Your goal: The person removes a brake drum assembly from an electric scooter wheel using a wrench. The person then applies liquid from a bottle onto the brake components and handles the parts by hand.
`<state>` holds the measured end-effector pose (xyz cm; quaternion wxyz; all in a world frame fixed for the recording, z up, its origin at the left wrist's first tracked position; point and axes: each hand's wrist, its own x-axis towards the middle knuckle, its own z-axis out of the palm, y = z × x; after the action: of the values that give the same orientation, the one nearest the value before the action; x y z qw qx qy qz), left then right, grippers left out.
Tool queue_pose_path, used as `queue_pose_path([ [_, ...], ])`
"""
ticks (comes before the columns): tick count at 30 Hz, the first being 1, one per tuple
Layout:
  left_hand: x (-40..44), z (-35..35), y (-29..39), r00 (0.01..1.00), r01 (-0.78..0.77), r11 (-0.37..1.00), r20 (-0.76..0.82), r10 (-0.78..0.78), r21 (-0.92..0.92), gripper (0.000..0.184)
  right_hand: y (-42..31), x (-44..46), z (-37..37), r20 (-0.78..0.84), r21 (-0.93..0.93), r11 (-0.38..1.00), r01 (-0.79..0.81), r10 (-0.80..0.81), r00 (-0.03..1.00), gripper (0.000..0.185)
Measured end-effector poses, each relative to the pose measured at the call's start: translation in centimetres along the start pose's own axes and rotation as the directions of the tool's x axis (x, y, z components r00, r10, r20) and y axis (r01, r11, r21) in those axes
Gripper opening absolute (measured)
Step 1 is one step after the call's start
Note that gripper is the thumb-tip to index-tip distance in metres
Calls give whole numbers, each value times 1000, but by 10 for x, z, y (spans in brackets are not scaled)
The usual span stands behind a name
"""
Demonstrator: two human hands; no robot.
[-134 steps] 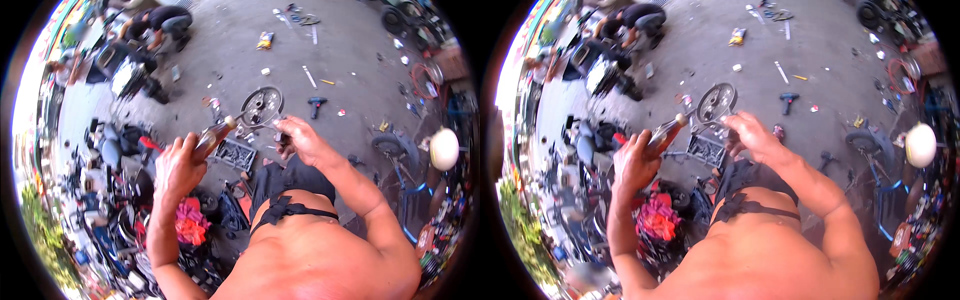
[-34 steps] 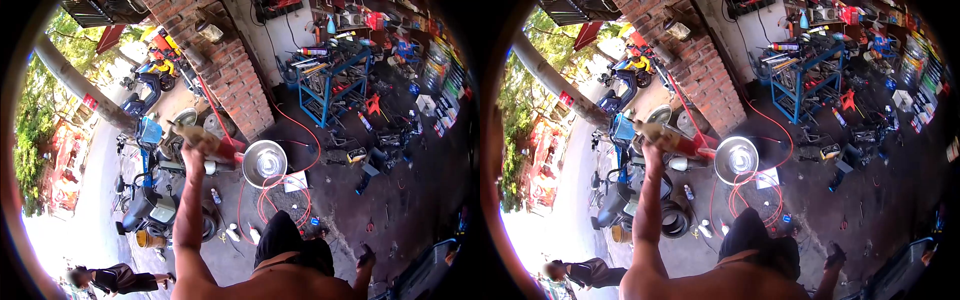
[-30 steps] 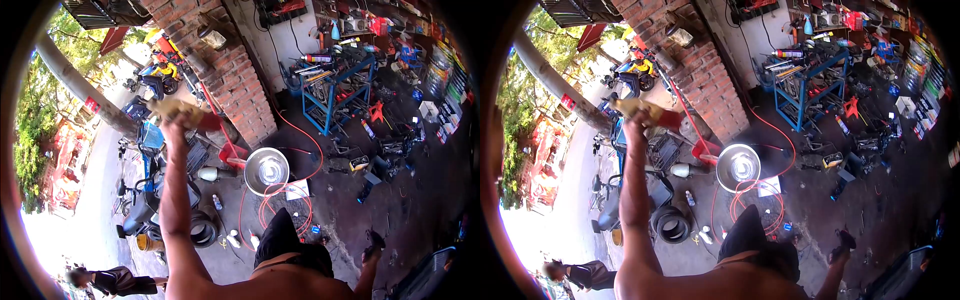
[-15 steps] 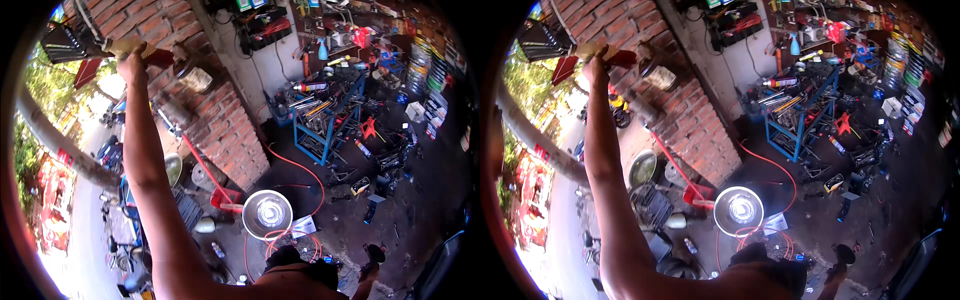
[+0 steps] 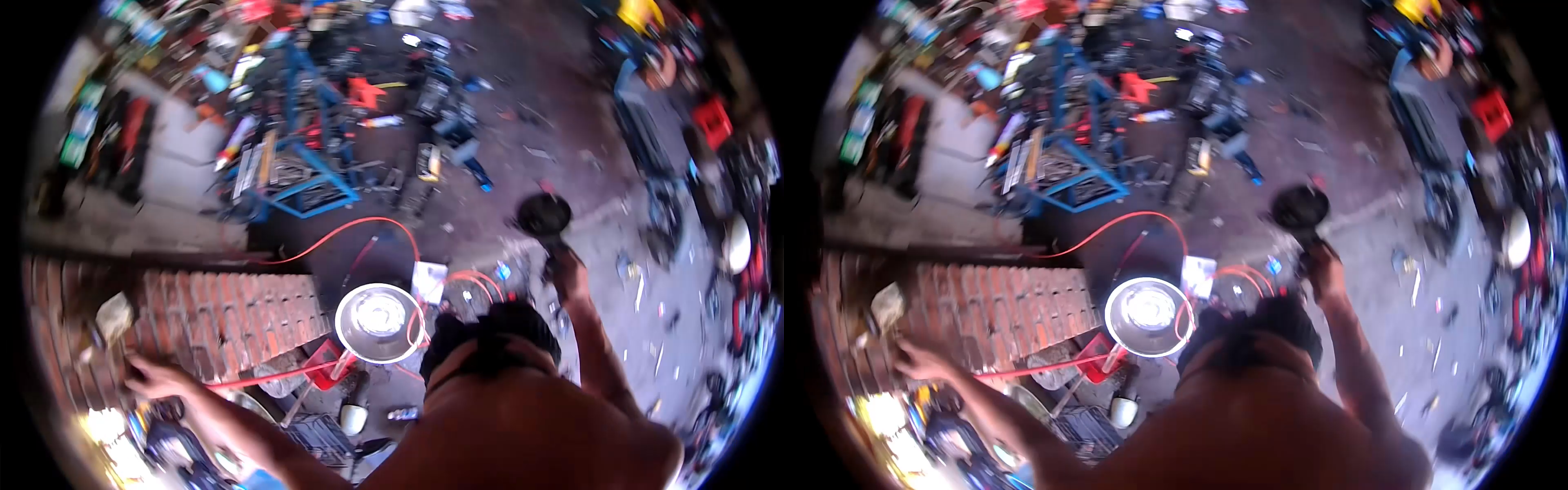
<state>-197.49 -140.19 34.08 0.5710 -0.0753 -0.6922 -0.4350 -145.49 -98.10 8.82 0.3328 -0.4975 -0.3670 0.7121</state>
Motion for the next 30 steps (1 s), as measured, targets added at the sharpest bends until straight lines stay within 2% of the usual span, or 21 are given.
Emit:
queue_pose_path([
  [1,-74,9,25,956,128,980,283,-81,-154,37,-18,-8,7,15,88,995,-38,37,999,15],
  [2,-149,13,52,781,327,924,607,-147,-197,32,-36,-10,11,55,167,985,-54,45,997,13],
  [3,-216,17,90,499,492,859,855,-146,-140,27,-45,-12,7,83,178,982,-59,45,996,15],
  [4,-272,21,132,206,599,798,976,-73,-67,22,-51,-13,2,124,191,979,-68,45,991,17],
  [6,-334,26,213,-218,716,683,976,23,144,45,-67,-27,11,147,187,980,-74,46,988,21],
  [7,-370,30,235,-345,744,640,930,123,192,55,-71,-31,8,143,162,984,-72,49,988,22],
  [8,-392,24,269,-392,759,628,891,229,172,57,-74,-33,-2,143,145,987,-64,43,989,22],
  [10,-429,15,330,-411,720,694,808,423,4,54,-73,-33,-32,154,177,983,-50,23,988,21],
  [12,-448,-3,383,-482,722,676,806,342,145,41,-74,-38,-61,127,219,974,-50,22,992,21],
  [14,-485,-33,413,-485,809,495,838,252,319,25,-75,-40,-88,62,326,944,-55,37,997,20],
  [16,-512,-67,452,-491,848,326,851,187,418,12,-65,-41,-93,-132,398,911,108,-59,989,19],
  [19,-538,-95,485,-421,876,332,890,175,350,10,-62,-46,-105,-262,426,896,126,-11,965,20],
  [20,-538,-97,487,-469,850,387,849,244,358,10,-59,-48,-112,-297,446,880,162,-26,954,20],
  [22,-532,-77,487,-551,801,486,746,373,349,11,-64,-55,-149,-140,483,875,26,48,989,19],
  [23,-527,-56,484,-646,738,545,649,401,397,12,-74,-62,-174,7,533,842,-81,91,996,20],
  [24,-518,-34,480,-717,695,523,423,554,493,13,-84,-73,-190,110,455,882,-124,83,990,19],
  [26,-502,-30,492,-738,674,642,301,604,365,15,-75,-83,-196,161,534,833,-143,66,985,16],
  [27,-505,-40,495,-672,734,625,422,609,267,15,-70,-88,-190,160,616,770,-168,86,983,16],
  [28,-508,-54,495,-580,783,600,542,608,164,15,-60,-87,-170,-91,651,759,-15,98,991,17],
  [29,-517,-78,491,-517,815,550,660,545,183,14,-55,-87,-142,-245,663,743,91,101,964,19],
  [30,-533,-104,488,-297,860,508,751,589,-58,12,-57,-87,-113,-374,643,743,186,92,923,19],
])
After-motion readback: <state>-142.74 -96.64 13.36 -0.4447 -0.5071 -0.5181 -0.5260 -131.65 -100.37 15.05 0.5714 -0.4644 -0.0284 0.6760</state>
